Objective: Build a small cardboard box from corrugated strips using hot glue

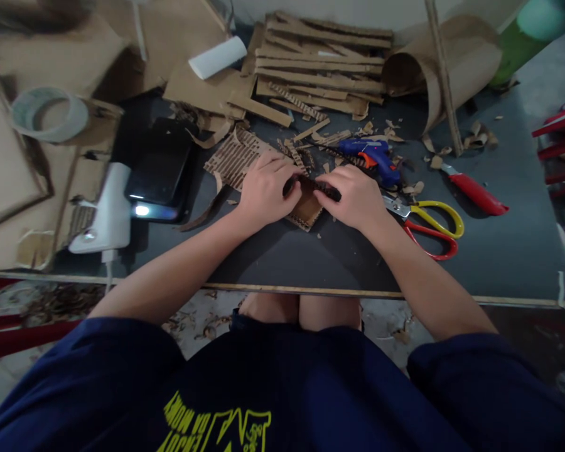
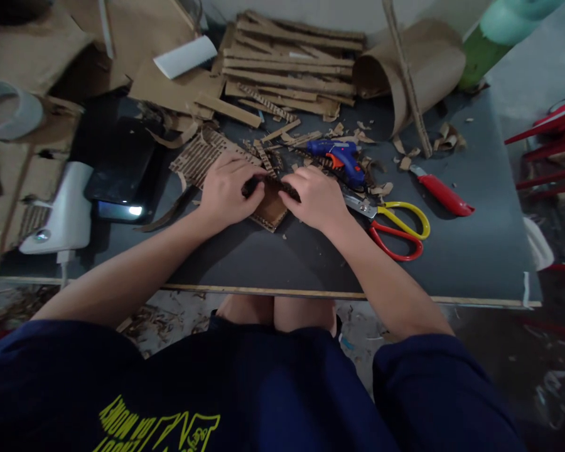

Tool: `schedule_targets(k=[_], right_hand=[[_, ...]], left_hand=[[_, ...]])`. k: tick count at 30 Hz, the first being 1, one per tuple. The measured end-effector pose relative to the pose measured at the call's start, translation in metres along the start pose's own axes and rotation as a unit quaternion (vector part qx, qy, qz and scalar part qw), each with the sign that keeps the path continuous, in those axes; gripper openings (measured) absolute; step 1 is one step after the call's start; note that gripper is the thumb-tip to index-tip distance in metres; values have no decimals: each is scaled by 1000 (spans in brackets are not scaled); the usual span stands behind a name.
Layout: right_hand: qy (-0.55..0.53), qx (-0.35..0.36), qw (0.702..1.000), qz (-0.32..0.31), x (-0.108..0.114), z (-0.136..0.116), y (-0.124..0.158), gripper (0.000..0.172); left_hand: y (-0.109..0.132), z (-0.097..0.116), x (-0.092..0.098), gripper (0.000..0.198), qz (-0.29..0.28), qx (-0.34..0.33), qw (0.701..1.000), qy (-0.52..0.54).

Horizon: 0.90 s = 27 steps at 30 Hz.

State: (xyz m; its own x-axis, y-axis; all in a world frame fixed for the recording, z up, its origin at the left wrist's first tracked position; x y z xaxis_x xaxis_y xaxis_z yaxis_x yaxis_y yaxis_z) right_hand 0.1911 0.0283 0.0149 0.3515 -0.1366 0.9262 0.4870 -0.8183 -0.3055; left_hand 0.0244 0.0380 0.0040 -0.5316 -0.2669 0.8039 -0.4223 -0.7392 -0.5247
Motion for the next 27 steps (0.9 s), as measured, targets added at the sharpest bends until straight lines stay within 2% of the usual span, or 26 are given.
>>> schedule_targets(k=[4,8,13,19,22,27], right_hand=[[-14,-23,1000,-1,-2,1,-1,24],[0,15,999,28,3,0,-1,21],[5,84,993,77,12,-3,3,27],[8,121,984,128,15,-3,5,24],[2,115,985,128,15,-2,5,25],[-25,61,993,97,13,-1,5,27]], left_hand=[[-2,0,-2,26,-1,15,1000,19],[-4,-8,2,25,16,43,995,93],[-8,-8,3,38,8,-6,992,125],[-11,-2,-1,26,12,-23,989,144],[-12,-2,-1,23,19,-24,991,133],[-10,-2,-1,21,28,-38,988,146]])
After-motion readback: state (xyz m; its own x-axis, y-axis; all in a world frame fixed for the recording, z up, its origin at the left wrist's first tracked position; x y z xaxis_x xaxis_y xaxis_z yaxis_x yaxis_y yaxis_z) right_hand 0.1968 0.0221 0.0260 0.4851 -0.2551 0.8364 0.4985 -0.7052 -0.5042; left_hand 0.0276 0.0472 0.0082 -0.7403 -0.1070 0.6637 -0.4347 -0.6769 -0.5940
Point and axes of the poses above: each hand's wrist, its own y-axis away from the middle knuckle, its own x-axis out of the back of the hand, z = x × y, the point moved 5 cm from there along -y, towards the middle knuckle
